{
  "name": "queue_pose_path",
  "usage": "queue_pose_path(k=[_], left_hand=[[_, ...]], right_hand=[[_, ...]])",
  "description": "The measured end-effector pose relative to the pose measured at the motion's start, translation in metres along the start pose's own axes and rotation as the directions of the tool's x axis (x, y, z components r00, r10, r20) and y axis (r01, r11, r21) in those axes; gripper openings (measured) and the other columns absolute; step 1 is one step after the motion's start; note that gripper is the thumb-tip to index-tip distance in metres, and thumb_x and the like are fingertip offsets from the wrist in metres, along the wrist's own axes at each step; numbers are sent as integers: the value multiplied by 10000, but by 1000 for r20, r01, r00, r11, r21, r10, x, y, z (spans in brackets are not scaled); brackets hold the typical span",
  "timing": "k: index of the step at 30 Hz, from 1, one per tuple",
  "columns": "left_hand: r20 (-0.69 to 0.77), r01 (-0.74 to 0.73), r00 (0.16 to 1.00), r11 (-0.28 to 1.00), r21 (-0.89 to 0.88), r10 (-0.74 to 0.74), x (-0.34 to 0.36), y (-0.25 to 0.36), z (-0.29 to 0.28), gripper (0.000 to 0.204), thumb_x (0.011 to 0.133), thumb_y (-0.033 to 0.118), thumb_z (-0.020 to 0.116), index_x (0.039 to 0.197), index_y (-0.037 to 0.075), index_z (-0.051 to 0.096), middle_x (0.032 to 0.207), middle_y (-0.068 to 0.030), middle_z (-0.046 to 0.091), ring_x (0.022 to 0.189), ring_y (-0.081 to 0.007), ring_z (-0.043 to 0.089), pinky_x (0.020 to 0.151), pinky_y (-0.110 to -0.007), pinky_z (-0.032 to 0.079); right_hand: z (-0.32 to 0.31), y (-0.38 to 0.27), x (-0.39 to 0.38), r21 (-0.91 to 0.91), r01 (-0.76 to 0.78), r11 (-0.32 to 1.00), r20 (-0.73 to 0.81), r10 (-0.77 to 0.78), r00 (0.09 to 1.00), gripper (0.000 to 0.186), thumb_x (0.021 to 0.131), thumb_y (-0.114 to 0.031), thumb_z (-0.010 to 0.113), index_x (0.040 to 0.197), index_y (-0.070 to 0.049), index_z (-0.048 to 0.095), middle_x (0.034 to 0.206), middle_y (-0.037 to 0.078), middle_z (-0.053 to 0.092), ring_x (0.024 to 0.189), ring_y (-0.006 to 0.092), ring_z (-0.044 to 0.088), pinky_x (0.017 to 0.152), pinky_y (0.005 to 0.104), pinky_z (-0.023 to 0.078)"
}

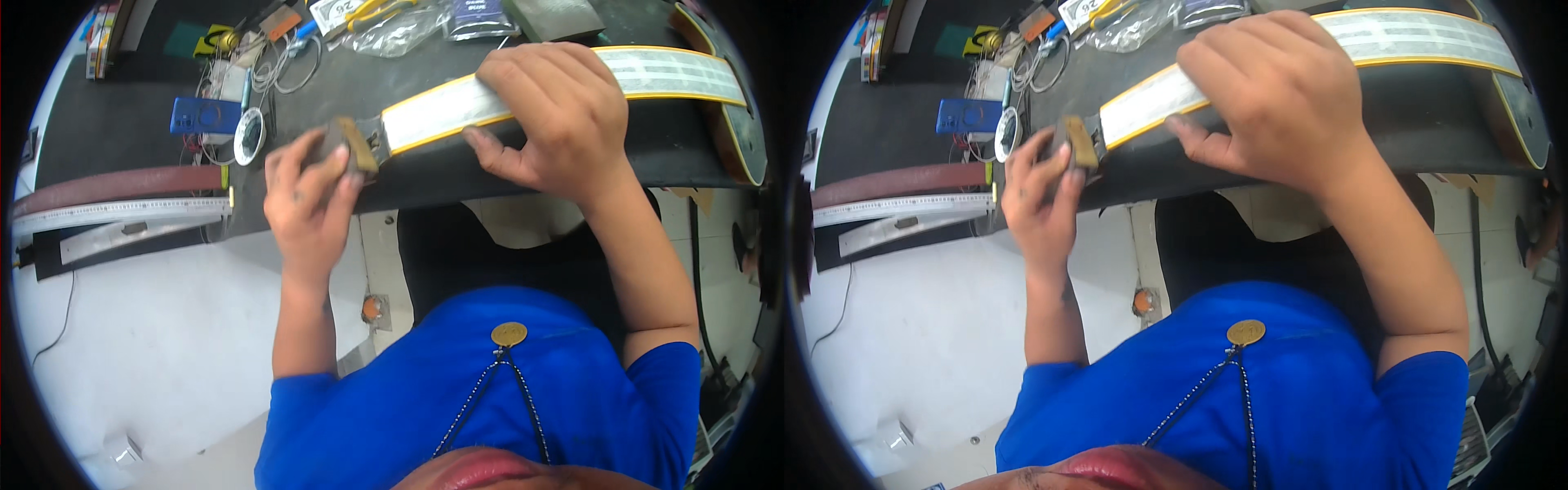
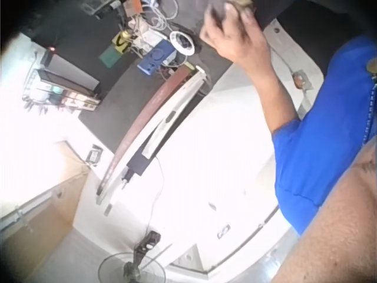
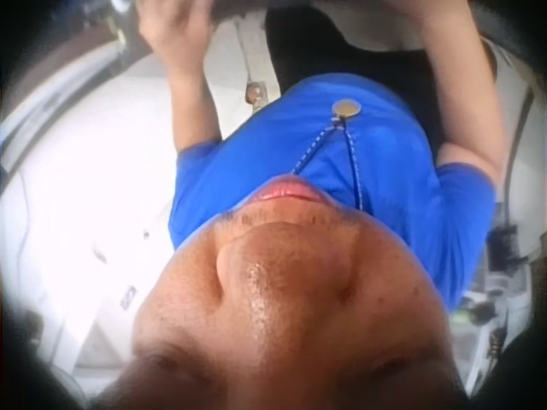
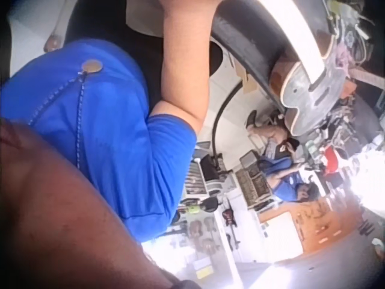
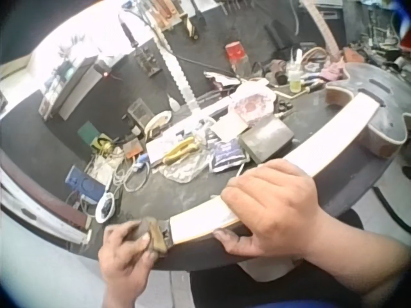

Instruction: The person sands the wooden headstock of a guitar using a sanding block, applying pressure to smooth the surface and edges.

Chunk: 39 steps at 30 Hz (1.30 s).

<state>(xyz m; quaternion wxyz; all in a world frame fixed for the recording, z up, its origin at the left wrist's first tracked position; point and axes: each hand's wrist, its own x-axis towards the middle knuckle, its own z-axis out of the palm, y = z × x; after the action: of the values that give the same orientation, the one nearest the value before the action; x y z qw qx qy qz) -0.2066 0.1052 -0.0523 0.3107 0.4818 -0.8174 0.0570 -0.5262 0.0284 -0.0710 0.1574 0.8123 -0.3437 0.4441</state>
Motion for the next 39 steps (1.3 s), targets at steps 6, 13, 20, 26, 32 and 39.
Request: queue_pose_path(k=[6, 13, 20, 26, 32, 39], left_hand=[[-40, -1, 999, 998, -70, -1, 2, 15, 7, 279, 931, 27, 876, 1209, 17, 842, 1352, -241, 794, 1203, -366, 726, 1064, -437, 559], [-38, 61, 997, 996, -70, -63, 15, 4, 13, 285, 941, 53, 875, 1220, 9, 842, 1345, -255, 790, 1220, -392, 736, 1080, -460, 562], [-27, 80, 996, 996, -50, -82, 9, -8, 3, 292, 939, 57, 869, 1225, 18, 829, 1341, -266, 786, 1192, -410, 733, 1061, -477, 570], [4, -60, 998, 980, -191, 62, -19, -12, -11, 361, 840, 84, 943, 1191, 93, 860, 1335, -211, 799, 1137, -366, 721, 970, -463, 588], [-43, -11, 999, 981, -195, 2, 30, -23, 13, 370, 872, 116, 935, 1233, 81, 859, 1352, -201, 794, 1185, -404, 719, 992, -473, 594], [220, 111, 972, 985, -130, -80, -56, -34, -60, 479, 803, 127, 967, 1267, 117, 853, 1445, -202, 754, 1262, -413, 702, 1071, -464, 579]], right_hand=[[-1, -3, -4, -26, -16, 1000, 0, 16, 1000, 428, 854, -432, 850, 1093, -88, 764, 1054, 91, 822, 1011, 311, 806, 937, 432, 612], [0, 1, -9, 17, -16, 1000, -4, 16, 1000, 424, 841, -403, 859, 1096, -78, 763, 1067, 98, 825, 1025, 314, 806, 948, 435, 611], [2, 2, -9, 17, -32, 999, -4, 32, 999, 415, 849, -397, 861, 1098, -79, 764, 1082, 100, 825, 1036, 318, 805, 956, 442, 609], [4, 1, -10, 62, -21, 998, -1, 21, 1000, 398, 859, -397, 854, 1089, -87, 759, 1075, 90, 823, 1021, 315, 802, 960, 439, 606], [2, 1, -7, 22, -23, 999, -8, 23, 1000, 407, 790, -366, 896, 1080, -120, 751, 1073, 58, 819, 1025, 286, 792, 957, 436, 594], [4, -1, -2, 32, 2, 999, 19, -3, 1000, 413, 812, -394, 864, 1074, -93, 756, 1053, 67, 814, 999, 298, 792, 936, 433, 590]])
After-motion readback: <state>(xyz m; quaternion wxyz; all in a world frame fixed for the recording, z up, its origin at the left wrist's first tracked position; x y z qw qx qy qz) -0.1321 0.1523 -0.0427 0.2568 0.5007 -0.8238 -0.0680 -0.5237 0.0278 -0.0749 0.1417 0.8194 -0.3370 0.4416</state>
